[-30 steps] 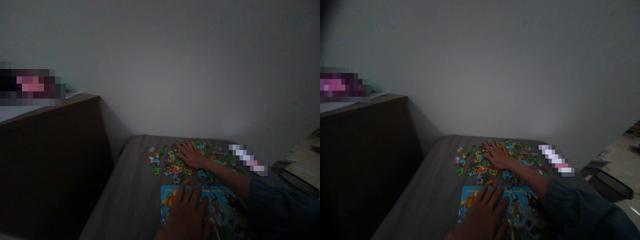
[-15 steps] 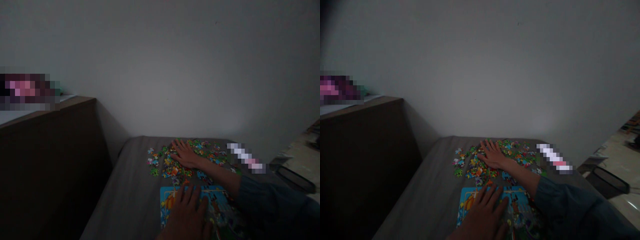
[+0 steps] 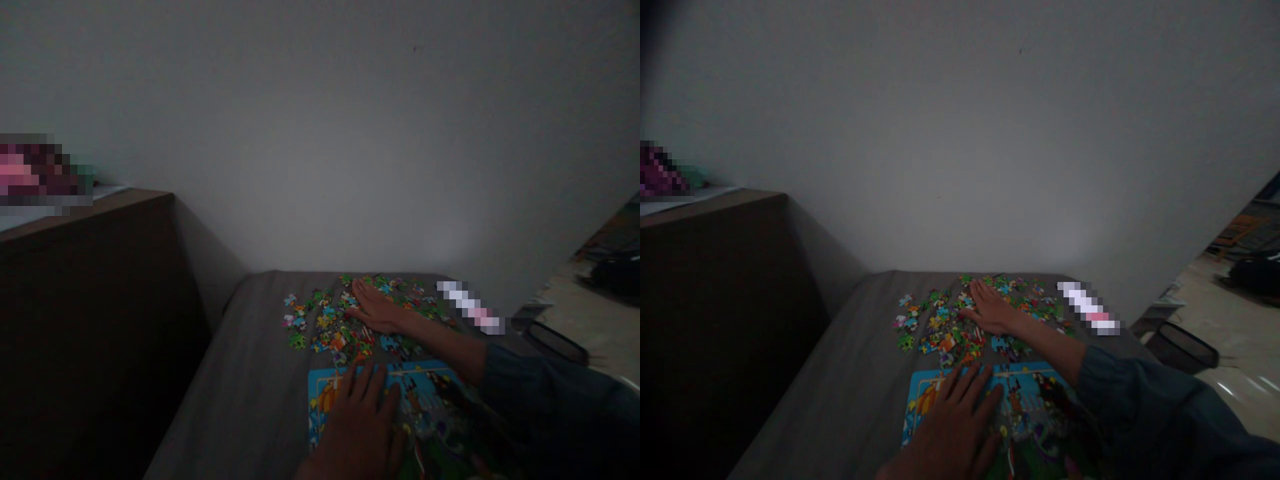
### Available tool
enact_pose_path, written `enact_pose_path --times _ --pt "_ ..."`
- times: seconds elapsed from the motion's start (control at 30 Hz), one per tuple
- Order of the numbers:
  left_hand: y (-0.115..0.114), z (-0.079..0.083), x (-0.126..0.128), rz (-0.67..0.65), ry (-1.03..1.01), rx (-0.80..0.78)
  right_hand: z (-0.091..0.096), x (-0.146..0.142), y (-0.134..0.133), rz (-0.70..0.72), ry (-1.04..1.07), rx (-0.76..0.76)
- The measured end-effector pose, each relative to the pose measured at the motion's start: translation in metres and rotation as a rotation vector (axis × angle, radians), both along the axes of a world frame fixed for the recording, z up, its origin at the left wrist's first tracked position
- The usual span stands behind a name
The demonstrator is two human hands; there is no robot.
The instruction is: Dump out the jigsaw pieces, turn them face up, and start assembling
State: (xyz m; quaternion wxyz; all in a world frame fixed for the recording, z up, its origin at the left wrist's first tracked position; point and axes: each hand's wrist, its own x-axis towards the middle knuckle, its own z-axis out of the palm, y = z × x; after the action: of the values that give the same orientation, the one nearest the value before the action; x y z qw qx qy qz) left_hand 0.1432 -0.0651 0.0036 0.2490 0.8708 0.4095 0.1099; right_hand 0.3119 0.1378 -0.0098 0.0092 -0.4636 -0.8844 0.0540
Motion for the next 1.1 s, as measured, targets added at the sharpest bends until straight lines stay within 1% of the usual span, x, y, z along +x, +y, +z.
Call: enact_pose_path --times 0.17,0.3,0.43,0.5,0.57,0.67,0.77,0.83,0.97,1.1 --pt "0.002 -0.006 0.001 -0.016 0.009 0.036 0.011 0.017 0.003 -0.01 -0.029 0.038" --pt "0.0 -0.005 0.001 -0.019 0.02 0.054 0.019 0.022 -0.002 -0.008 -0.022 0.067" --pt "0.0 -0.004 0.002 -0.015 0.036 0.057 0.016 0.012 -0.015 0.104 -0.032 0.03" --pt "0.001 -0.006 0.002 -0.022 0.042 0.067 0.011 0.005 -0.017 0.13 -0.037 0.006" --pt "0.001 -0.007 0.002 -0.023 0.045 0.073 0.008 0.0 -0.014 0.12 -0.036 -0.006" --pt "0.001 -0.007 0.002 -0.016 0.05 0.069 0.007 -0.004 -0.003 0.082 -0.033 -0.02" --pt "0.001 -0.009 0.0 -0.012 0.047 0.08 0.008 -0.003 0.006 0.059 -0.036 -0.032" --pt "0.0 -0.011 0.0 -0.015 0.039 0.1 0.008 0.002 0.007 0.052 -0.039 -0.039" --pt "0.0 -0.015 0.001 -0.011 0.029 0.136 0.008 0.016 -0.006 0.068 -0.048 -0.054" --pt "0.0 -0.013 0.002 -0.005 0.03 0.136 0.011 0.027 -0.026 0.071 -0.052 -0.074"
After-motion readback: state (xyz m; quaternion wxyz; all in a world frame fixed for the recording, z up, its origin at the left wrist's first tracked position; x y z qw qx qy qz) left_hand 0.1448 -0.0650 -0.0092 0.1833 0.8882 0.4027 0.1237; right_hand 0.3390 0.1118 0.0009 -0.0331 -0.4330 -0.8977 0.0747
